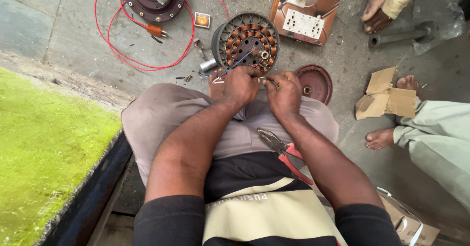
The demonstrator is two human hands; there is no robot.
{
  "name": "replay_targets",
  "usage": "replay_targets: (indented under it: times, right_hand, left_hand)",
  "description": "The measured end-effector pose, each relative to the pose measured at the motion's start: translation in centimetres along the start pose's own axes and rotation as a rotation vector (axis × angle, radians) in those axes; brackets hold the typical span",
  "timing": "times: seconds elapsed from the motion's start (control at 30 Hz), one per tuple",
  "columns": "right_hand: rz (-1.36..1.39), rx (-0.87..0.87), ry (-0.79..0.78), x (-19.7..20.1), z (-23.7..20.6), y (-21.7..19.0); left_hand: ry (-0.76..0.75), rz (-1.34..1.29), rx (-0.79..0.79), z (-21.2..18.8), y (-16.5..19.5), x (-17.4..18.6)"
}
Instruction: The person sits on the floor repairing a ceiling fan motor. They connect and twist the colored winding wires at the motor stator on their lap, then hold the wire ends against a test board with a bulb to check the winding while handling the stator and its parts.
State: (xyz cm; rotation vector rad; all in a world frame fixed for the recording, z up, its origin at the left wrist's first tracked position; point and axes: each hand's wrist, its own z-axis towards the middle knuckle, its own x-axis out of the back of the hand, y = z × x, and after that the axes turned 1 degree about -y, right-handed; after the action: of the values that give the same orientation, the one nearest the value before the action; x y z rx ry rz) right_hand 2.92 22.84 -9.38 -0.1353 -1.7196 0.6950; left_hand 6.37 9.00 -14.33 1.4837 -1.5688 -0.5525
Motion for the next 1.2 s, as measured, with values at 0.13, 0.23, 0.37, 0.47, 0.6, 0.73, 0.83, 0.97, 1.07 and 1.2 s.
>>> replay_targets:
  times: [0.13, 0.23, 0.37, 0.47, 0.6, 0.73, 0.83, 0.97, 1.07, 1.2]
  right_hand:
    - [0.010, -0.058, 0.008, -0.9, -0.2, 0.6]
    - [0.288, -0.529, -0.050, -2.8, 0.2, 1.7]
    - [1.583, -1.580, -0.272, -4.2, 2.7, 4.1]
    - [1.402, -1.473, -0.308, -3.6, 3.1, 4.9]
    - [1.118, -1.242, -0.289, -1.8, 2.0, 3.9]
    - [0.365, -0.422, -0.058, -0.7, -0.2, 1.1]
    - [0.008, -0.028, 0.043, -0.6, -1.0, -0.1]
    - [-0.038, 0.019, 0.049, -0.9, -1.2, -0.4]
    - [-0.016, 0.009, 0.067, -0.9, -1.1, -0.4]
    - [0.005, -0.004, 0.070, -0.8, -1.0, -0.5]
  left_hand:
    - [0.011, 0.016, -0.013, 0.0, 0.0, 0.0]
    - [0.023, 0.032, -0.046, -0.1, 0.1, 0.1]
    - [0.000, 0.038, 0.008, -0.2, 0.3, 0.2]
    - [-0.006, 0.037, 0.021, -0.2, 0.4, 0.2]
    - [0.004, 0.029, -0.028, -0.3, 0.1, 0.2]
    - [-0.015, 0.040, -0.017, -0.1, -0.1, 0.1]
    - [-0.002, 0.022, -0.026, 0.0, -0.2, 0.1]
    - [-0.010, 0.033, -0.020, 0.0, -0.2, 0.1]
    - [-0.001, 0.027, -0.029, 0.0, -0.2, 0.1]
    - [0.005, 0.030, -0.034, 0.0, -0.2, 0.1]
